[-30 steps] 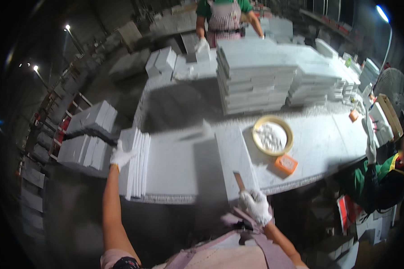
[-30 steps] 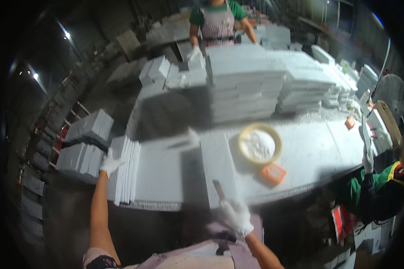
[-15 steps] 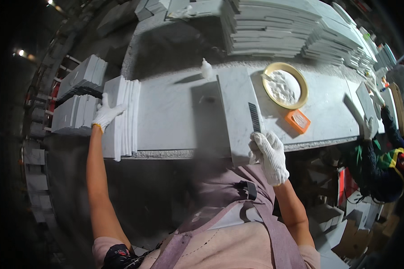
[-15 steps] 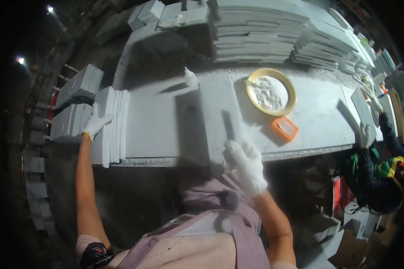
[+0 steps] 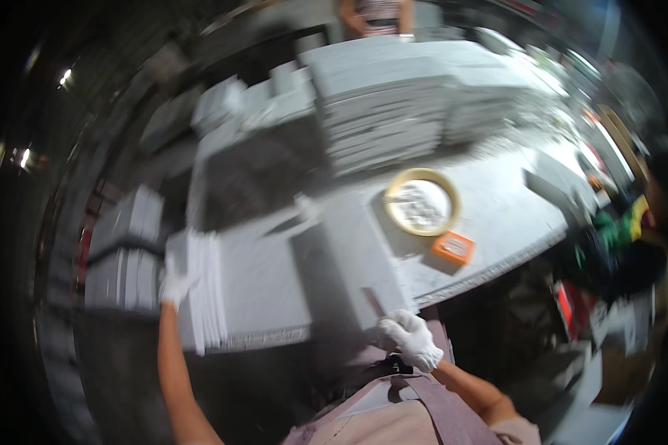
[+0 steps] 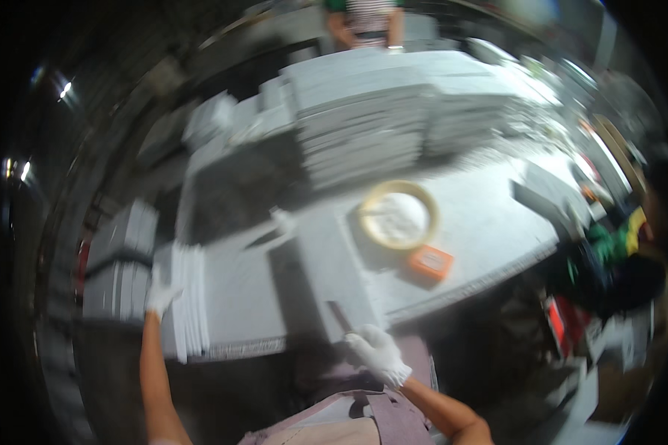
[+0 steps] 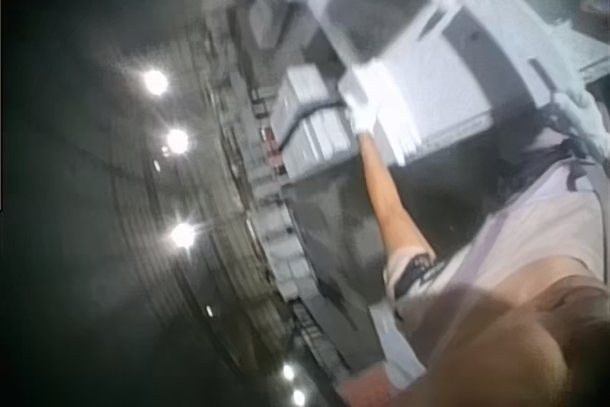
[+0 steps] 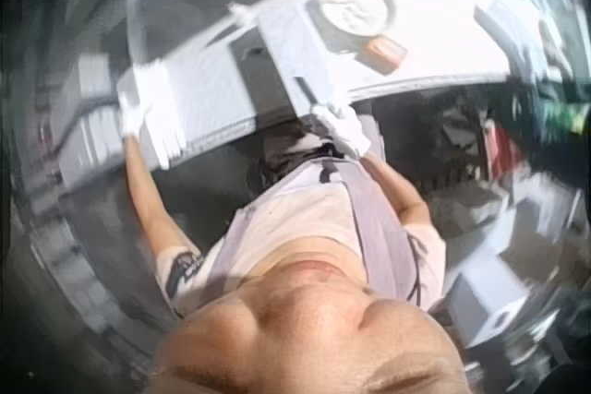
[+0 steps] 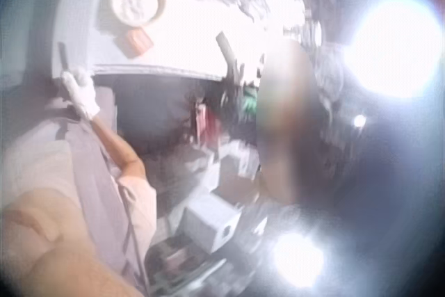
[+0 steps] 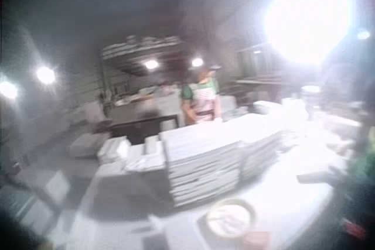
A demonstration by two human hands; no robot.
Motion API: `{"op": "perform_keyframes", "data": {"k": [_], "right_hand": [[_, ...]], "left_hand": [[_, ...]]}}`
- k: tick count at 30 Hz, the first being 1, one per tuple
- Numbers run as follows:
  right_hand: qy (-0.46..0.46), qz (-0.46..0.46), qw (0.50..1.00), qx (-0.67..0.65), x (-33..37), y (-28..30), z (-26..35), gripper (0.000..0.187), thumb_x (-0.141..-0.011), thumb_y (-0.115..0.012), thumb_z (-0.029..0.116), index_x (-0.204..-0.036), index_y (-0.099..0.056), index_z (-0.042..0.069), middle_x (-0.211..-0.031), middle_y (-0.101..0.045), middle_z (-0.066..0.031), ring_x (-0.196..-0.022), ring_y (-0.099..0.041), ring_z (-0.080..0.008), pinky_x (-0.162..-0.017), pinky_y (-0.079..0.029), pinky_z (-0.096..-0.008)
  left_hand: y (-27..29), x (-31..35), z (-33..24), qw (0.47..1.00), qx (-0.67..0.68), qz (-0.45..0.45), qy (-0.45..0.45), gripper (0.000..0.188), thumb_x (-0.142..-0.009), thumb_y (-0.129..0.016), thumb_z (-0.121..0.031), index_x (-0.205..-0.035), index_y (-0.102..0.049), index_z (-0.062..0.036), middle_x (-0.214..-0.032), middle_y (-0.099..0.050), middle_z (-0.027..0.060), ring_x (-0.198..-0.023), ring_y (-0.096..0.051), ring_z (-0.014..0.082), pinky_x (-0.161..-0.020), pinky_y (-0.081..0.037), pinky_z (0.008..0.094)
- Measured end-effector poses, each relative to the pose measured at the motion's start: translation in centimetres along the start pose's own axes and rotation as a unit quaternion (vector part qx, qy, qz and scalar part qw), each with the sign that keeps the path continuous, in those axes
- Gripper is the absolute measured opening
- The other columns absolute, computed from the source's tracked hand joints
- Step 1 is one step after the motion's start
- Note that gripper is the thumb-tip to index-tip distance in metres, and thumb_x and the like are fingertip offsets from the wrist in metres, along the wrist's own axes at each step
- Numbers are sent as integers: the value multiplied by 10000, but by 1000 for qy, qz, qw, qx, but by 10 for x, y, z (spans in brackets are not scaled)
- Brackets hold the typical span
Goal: The person repeatedly scrapes and smooths the edges of rectangular white tiles using a small metal scraper. They pick up tiles from a stack, scrape the edges, and place them back on the stack. A bowl of white powder and an orange sponge are visible on the table.
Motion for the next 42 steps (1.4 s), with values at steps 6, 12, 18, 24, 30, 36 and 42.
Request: {"op": "perform_keyframes", "data": {"k": [6, 12, 18, 24, 30, 36, 42], "right_hand": [[23, 7, 999, -23, 0, 1, 7, 283, -1054, -695, 348, -1028, -688, 67, -776, -684, -1, -661, -606, -61, -576, -480, -232], [17, -31, 995, -89, -12, 1, -9, 269, -1035, -706, 198, -1155, -688, -42, -815, -705, -87, -627, -669, -149, -568, -566, -302], [47, -92, 995, -11, -21, 9, -26, 169, -1035, -707, 194, -1057, -703, 27, -793, -671, -36, -630, -600, -109, -569, -522, -279], [65, -27, 997, -23, -18, 11, -21, 193, -1047, -695, 224, -1092, -689, 36, -847, -700, -29, -679, -621, -104, -606, -533, -272], [46, -16, 998, -32, -18, 13, -20, 238, -1029, -721, 246, -1106, -679, 24, -840, -706, -62, -664, -646, -144, -588, -552, -296], [63, 12, 996, -62, -21, 8, -18, 256, -1029, -719, 240, -1102, -668, -1, -843, -703, -80, -631, -653, -161, -567, -556, -310], [108, -73, 989, -68, -19, 45, 5, 279, -1041, -705, 289, -1033, -630, 21, -795, -674, -80, -607, -648, -167, -565, -532, -298]], "left_hand": [[8, 10, -3, 997, -24, -61, -28, 1137, -814, -863, -349, -1677, -205, -8, -1688, -342, 270, -1554, -345, 408, -1270, -310, 445], [-3, 27, -27, 982, -141, -91, -85, 1097, -853, -820, -439, -1658, -240, 31, -1680, -339, 296, -1549, -334, 456, -1290, -263, 468], [5, 99, -125, 909, -209, -161, -323, 857, -858, -775, -497, -1576, -488, -129, -1356, -665, 238, -1162, -658, 408, -1053, -508, 483], [-33, 173, -166, 909, 56, -9, -413, 527, -956, -725, -350, -1430, -657, -130, -1387, -666, 181, -1248, -640, 407, -1118, -491, 497], [-11, 111, -98, 910, -100, -290, -281, 693, -895, -762, -390, -1508, -557, -140, -1450, -595, 118, -1411, -490, 325, -1203, -337, 528], [-11, 60, -54, 965, -110, -180, -159, 754, -927, -719, -453, -1568, -484, -132, -1537, -546, 168, -1468, -452, 356, -1208, -342, 526], [-5, 6, -68, 937, 6, -211, -277, 515, -976, -694, -422, -1367, -649, -90, -1365, -648, 210, -1281, -597, 409, -1074, -488, 486]]}}
Point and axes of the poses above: each hand's wrist, its own x-axis away from the middle knuckle, its own y-axis out of the back of the hand, z = x × y, the point moved 2 cm from there along -x, towards the middle knuckle
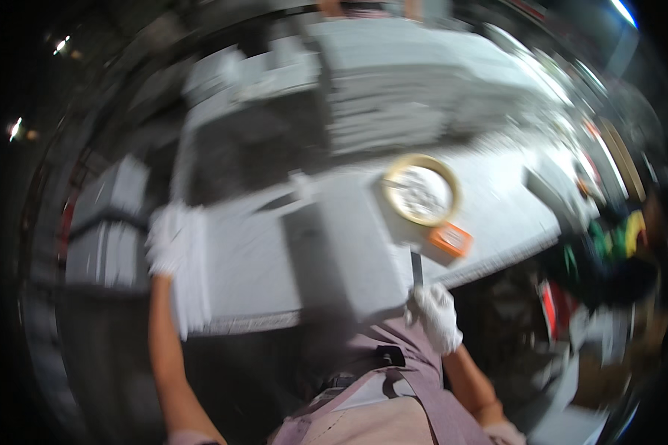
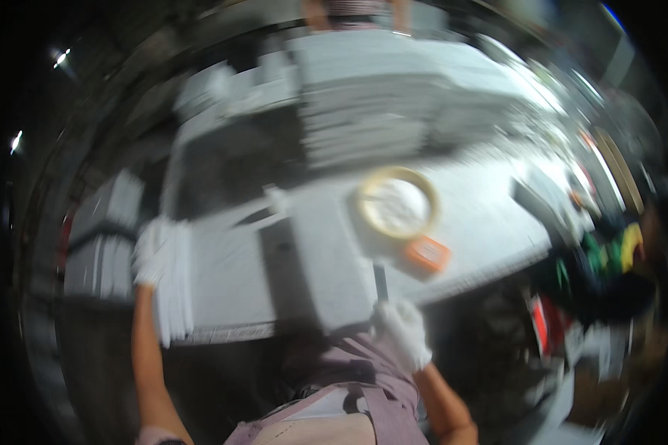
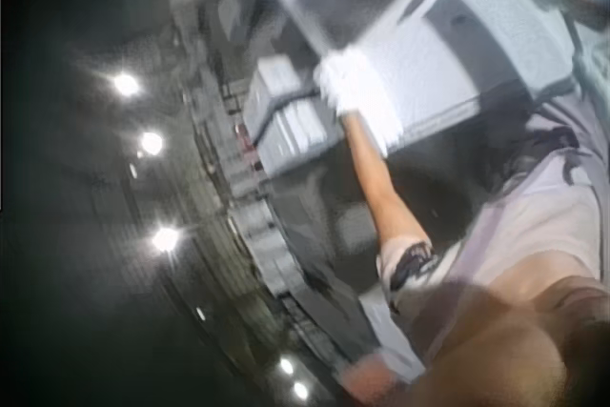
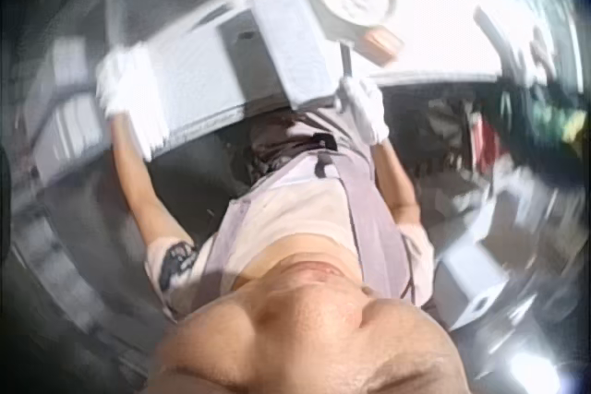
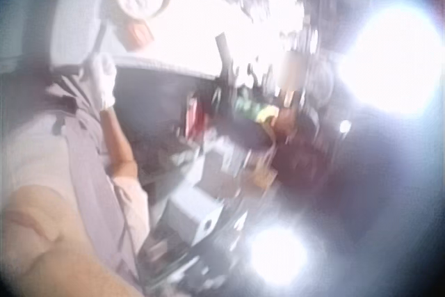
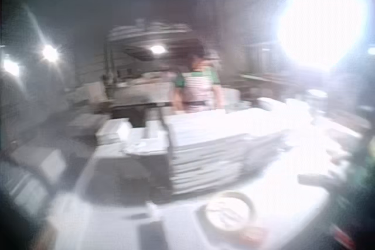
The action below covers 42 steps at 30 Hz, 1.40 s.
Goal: The person repeatedly scrapes and smooths the edges of rectangular white tiles using a small metal scraper. They pick up tiles from a stack, scrape the edges, and place them back on the stack. A bowl of white powder and an orange sponge are visible on the table.
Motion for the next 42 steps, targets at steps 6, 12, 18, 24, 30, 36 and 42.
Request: {"op": "perform_keyframes", "data": {"k": [6, 12, 18, 24, 30, 36, 42], "right_hand": [[359, -135, 916, -118, -33, 143, 152, 325, -1039, -716, 306, -1206, -651, 35, -892, -657, -30, -710, -669, -114, -575, -561, -266], [202, -79, 975, -47, -12, 117, 111, 238, -1061, -680, 269, -1042, -636, 37, -814, -666, -52, -674, -673, -136, -571, -545, -284], [-5, -52, 998, -32, 32, 10, -5, 243, -1064, -673, 223, -1080, -631, -16, -814, -689, -100, -624, -662, -171, -566, -547, -307], [1, -15, 999, -47, 29, -17, -16, 224, -1047, -707, 228, -1083, -625, 22, -855, -679, -80, -660, -630, -157, -574, -544, -310], [32, 74, 997, 1, 28, -30, -6, 239, -1056, -691, 258, -1134, -624, 42, -937, -693, -86, -729, -655, -182, -653, -565, -328], [-33, 62, 996, 52, 32, -66, -14, 267, -1063, -677, 263, -1170, -631, 23, -921, -692, -75, -728, -664, -157, -620, -571, -314], [-84, 46, 993, 62, 27, -97, -6, 308, -1059, -663, 263, -1245, -682, 19, -1001, -706, -55, -769, -644, -107, -653, -545, -266]], "left_hand": [[-12, -33, 24, 984, -118, 101, 82, 688, -1021, -646, -411, -1582, -466, -56, -1568, -528, 230, -1435, -497, 412, -1194, -399, 444], [6, -25, -22, 990, -28, 118, 66, 499, -1031, -604, -300, -1481, -570, -86, -1405, -646, 238, -1339, -588, 419, -1127, -470, 478], [63, 19, -104, 978, -88, 154, 112, 360, -969, -706, -271, -1258, -713, -58, -1262, -722, 204, -1194, -672, 402, -990, -549, 454], [52, 141, -199, 967, 243, 66, 49, 292, -987, -731, -303, -1168, -759, -74, -1071, -785, 175, -957, -752, 392, -828, -595, 458], [30, 213, -279, 953, 277, 73, 103, 293, -1015, -676, -379, -973, -761, -102, -916, -744, 181, -839, -729, 391, -722, -565, 482], [25, 220, -303, 905, 301, 274, 121, 403, -1065, -590, -466, -1063, -754, -98, -926, -755, 163, -912, -735, 362, -813, -573, 454], [27, 218, -316, 791, 547, 202, 185, 286, -1073, -643, -211, -1317, -688, -67, -1195, -756, 132, -1088, -739, 264, -943, -590, 371]]}}
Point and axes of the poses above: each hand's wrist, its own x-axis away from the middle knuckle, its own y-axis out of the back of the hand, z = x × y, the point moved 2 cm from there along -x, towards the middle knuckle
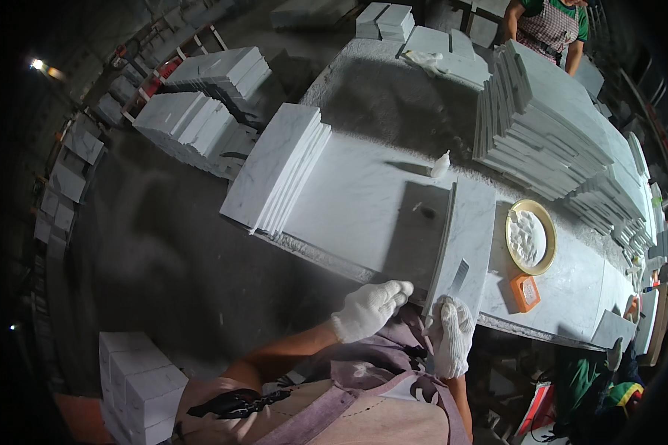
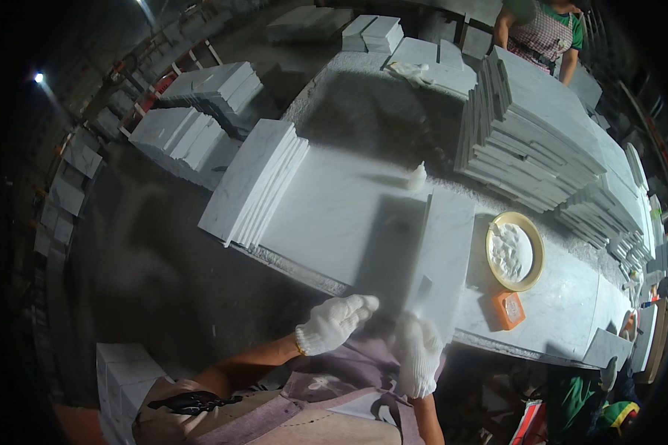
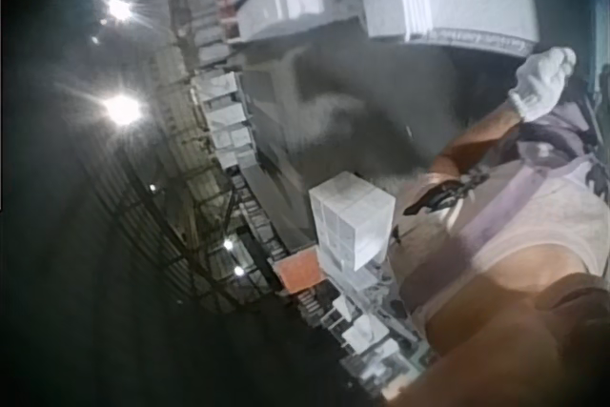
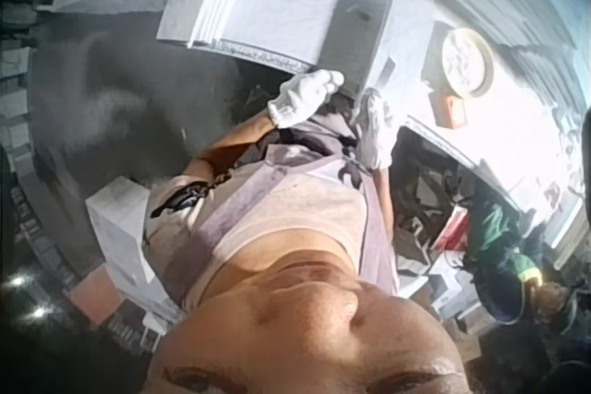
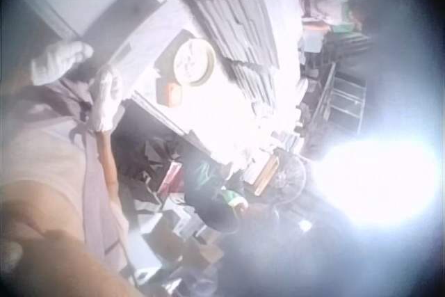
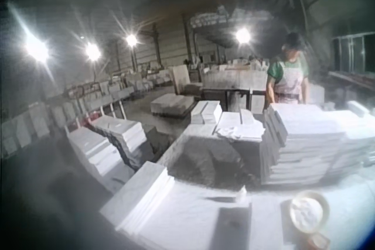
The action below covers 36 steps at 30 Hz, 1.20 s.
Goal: The person repeatedly scrapes and smooths the edges of rectangular white tiles using a small metal scraper. They pick up tiles from a stack, scrape the edges, and place them back on the stack. A bowl of white powder and an orange sponge are visible on the table.
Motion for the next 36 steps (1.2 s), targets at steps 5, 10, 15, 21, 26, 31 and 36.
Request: {"op": "perform_keyframes", "data": {"k": [5, 10, 15, 21, 26, 31, 36], "right_hand": [[42, 80, 995, 34, -11, -28, 24, 455, -1074, -613, 227, -1477, -592, 17, -1110, -710, -49, -877, -645, -95, -750, -531, -224], [114, 15, 992, 47, -29, -40, 18, 510, -1056, -656, 97, -1536, -524, -19, -1286, -698, -93, -913, -641, -103, -774, -543, -241], [33, 19, 999, 6, -33, -28, 12, 460, -1081, -607, 67, -1531, -540, -4, -1270, -705, -87, -928, -658, -92, -782, -557, -230], [140, 76, 975, 152, -33, -14, 22, 446, -1077, -602, 70, -1517, -563, 8, -1314, -716, -111, -963, -724, -131, -804, -590, -254], [10, 32, 996, 85, -29, 46, 44, 386, -1080, -624, 110, -1456, -615, 25, -1171, -734, -87, -919, -726, -120, -775, -596, -255], [310, -129, 842, 423, -99, 106, 95, 216, -1051, -696, 152, -1217, -695, 13, -1007, -727, -51, -806, -714, -111, -682, -579, -252], [327, -172, 709, 600, -199, 110, 125, 407, -939, -739, 261, -1322, -649, 158, -1195, -667, -184, -1064, -689, -369, -916, -567, -503]], "left_hand": [[0, 2, -12, 998, -4, 49, -36, 548, -1095, -624, -209, -1576, -449, -13, -1535, -559, 143, -1379, -577, 217, -1122, -502, 333], [-9, -10, -22, 990, 115, 59, 52, 695, -1041, -700, -410, -1556, -484, 5, -1466, -618, 163, -1345, -587, 201, -1096, -518, 330], [-23, -31, -21, 993, 60, -19, 103, 539, -1008, -774, -316, -1405, -638, 22, -1311, -713, 120, -1198, -662, 166, -1034, -542, 287], [-41, -46, -2, 971, 193, 2, 144, 105, -1014, -709, -117, -1072, -724, -31, -1033, -722, 12, -908, -636, 72, -872, -525, 246], [-49, -54, -11, 957, 284, -12, 64, 166, -1094, -596, -166, -1217, -616, -56, -1114, -752, 100, -893, -740, 181, -762, -567, 280], [-55, -61, -22, 943, 318, 75, 65, 256, -1115, -567, -223, -1277, -500, -37, -952, -739, 168, -668, -727, 254, -774, -646, 416], [-78, -57, -19, 949, 281, 72, 121, 262, -1090, -602, -138, -1281, -483, -4, -932, -717, 165, -780, -748, 269, -774, -641, 426]]}}
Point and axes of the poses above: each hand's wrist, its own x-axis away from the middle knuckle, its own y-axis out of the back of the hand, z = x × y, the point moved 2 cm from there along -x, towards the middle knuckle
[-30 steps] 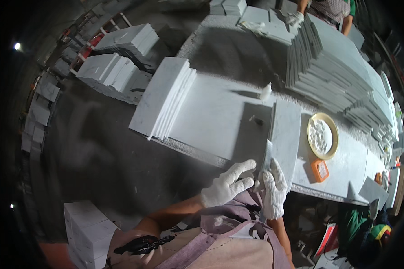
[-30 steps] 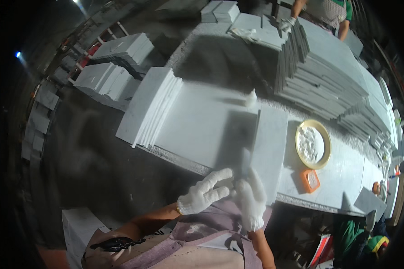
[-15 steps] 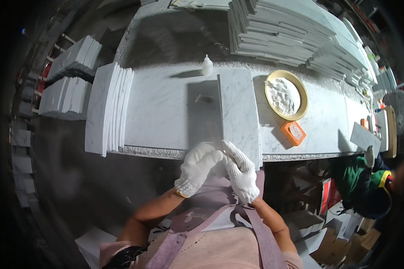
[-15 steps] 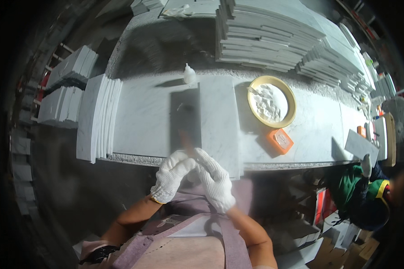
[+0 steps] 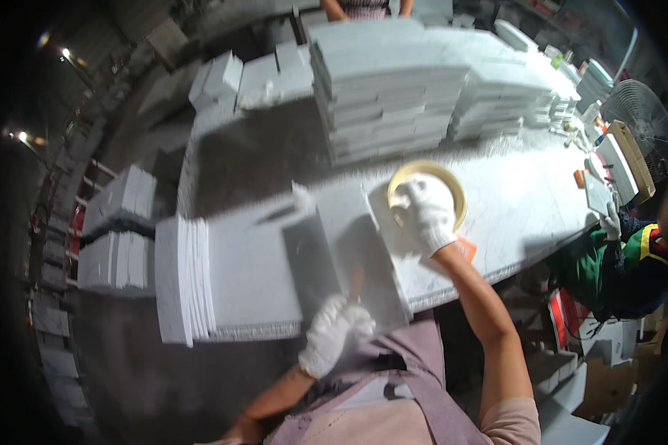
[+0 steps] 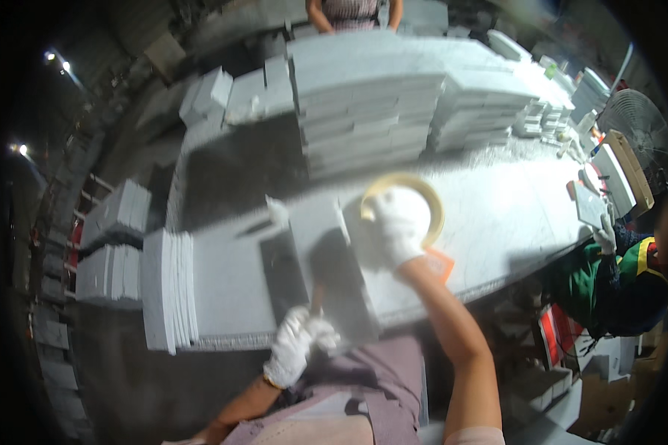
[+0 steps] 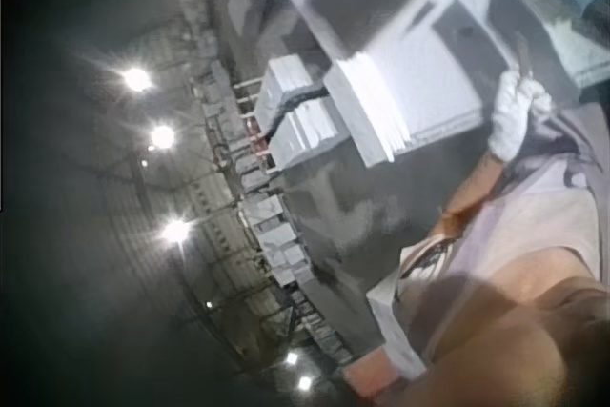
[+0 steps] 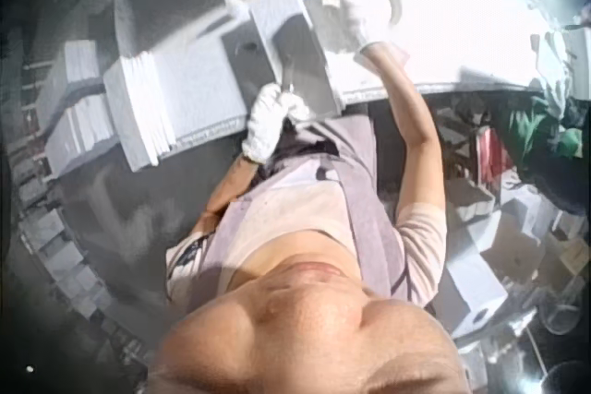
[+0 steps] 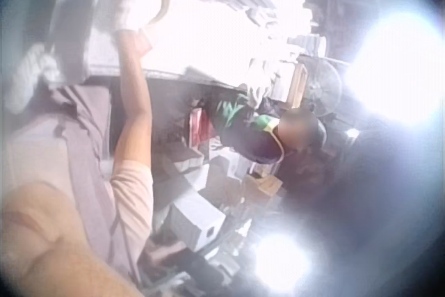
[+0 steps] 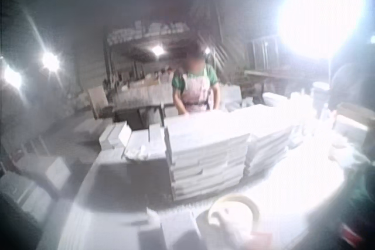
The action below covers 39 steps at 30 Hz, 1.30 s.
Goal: The person repeatedly scrapes and smooths the edges of rectangular white tiles using a small metal scraper. They pick up tiles from a stack, scrape the edges, and place them back on the stack. A bowl of white powder and an orange sponge are visible on the table.
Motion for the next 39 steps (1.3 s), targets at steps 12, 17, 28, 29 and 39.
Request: {"op": "perform_keyframes", "data": {"k": [12, 17, 28, 29, 39], "right_hand": [[-43, 152, 987, 6, -50, 15, 27, 246, -937, -681, 270, -1129, -730, 125, -1068, -719, -180, -990, -718, -382, -848, -570, -508], [-19, 13, 993, -113, -23, 49, 10, 241, -964, -640, 280, -1107, -757, 125, -1060, -750, -140, -955, -748, -332, -797, -562, -493], [-415, -14, 703, -577, 174, 32, 39, 237, -984, -749, 195, -1163, -684, 53, -998, -740, -75, -798, -709, -119, -695, -581, -287], [-381, -26, 743, -549, 177, 29, 42, 245, -979, -751, 204, -1164, -687, 56, -1003, -743, -76, -826, -713, -129, -731, -581, -295], [-274, 161, 869, -380, 187, 31, 31, 301, -996, -749, 265, -1223, -647, 95, -1128, -756, -116, -1046, -739, -250, -925, -579, -364]], "left_hand": [[-13, -9, 6, 987, -134, 44, 76, 218, -1059, -566, -102, -1192, -617, 62, -928, -747, 145, -748, -741, 187, -712, -597, 293], [-21, -11, 10, 990, -102, -5, 101, 349, -1037, -618, -115, -1308, -486, 62, -789, -683, 123, -538, -648, 204, -581, -623, 364], [-32, -17, -1, 976, -162, 16, 147, 462, -1031, -613, -154, -1422, -472, 46, -708, -607, 51, -444, -530, 125, -541, -593, 321], [-34, -18, -1, 976, -164, 14, 143, 470, -1032, -613, -157, -1431, -469, 44, -704, -602, 47, -443, -525, 121, -546, -593, 323], [-28, -22, -1, 969, -179, -18, 166, 406, -1045, -647, -230, -1339, -548, 33, -852, -658, 52, -574, -612, 109, -472, -562, 262]]}}
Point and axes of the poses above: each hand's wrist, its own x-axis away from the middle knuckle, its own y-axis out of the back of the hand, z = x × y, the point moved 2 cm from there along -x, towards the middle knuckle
